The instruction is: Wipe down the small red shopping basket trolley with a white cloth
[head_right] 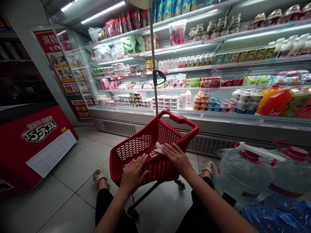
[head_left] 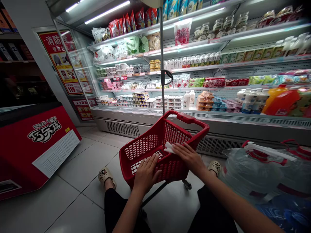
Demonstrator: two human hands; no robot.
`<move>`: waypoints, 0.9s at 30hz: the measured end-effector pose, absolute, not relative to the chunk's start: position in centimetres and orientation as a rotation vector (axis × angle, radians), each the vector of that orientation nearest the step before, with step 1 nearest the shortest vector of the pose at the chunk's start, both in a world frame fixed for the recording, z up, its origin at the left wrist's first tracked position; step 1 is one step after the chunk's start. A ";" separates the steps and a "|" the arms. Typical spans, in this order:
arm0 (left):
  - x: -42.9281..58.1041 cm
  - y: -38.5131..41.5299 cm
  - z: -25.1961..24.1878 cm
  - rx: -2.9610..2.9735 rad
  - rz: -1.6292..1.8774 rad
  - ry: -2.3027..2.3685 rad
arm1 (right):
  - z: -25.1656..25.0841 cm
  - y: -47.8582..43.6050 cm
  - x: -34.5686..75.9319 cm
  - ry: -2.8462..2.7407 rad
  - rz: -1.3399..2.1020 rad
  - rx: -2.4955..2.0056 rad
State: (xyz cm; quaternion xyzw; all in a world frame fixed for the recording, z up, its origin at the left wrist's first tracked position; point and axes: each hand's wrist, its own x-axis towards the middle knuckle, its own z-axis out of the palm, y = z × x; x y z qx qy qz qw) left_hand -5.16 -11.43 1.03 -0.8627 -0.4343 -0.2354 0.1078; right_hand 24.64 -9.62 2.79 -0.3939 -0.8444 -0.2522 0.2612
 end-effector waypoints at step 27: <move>-6.8 -10.6 2.4 -2.646 -0.809 -1.320 | 6.1 -9.0 34.7 -1.916 -0.857 -1.394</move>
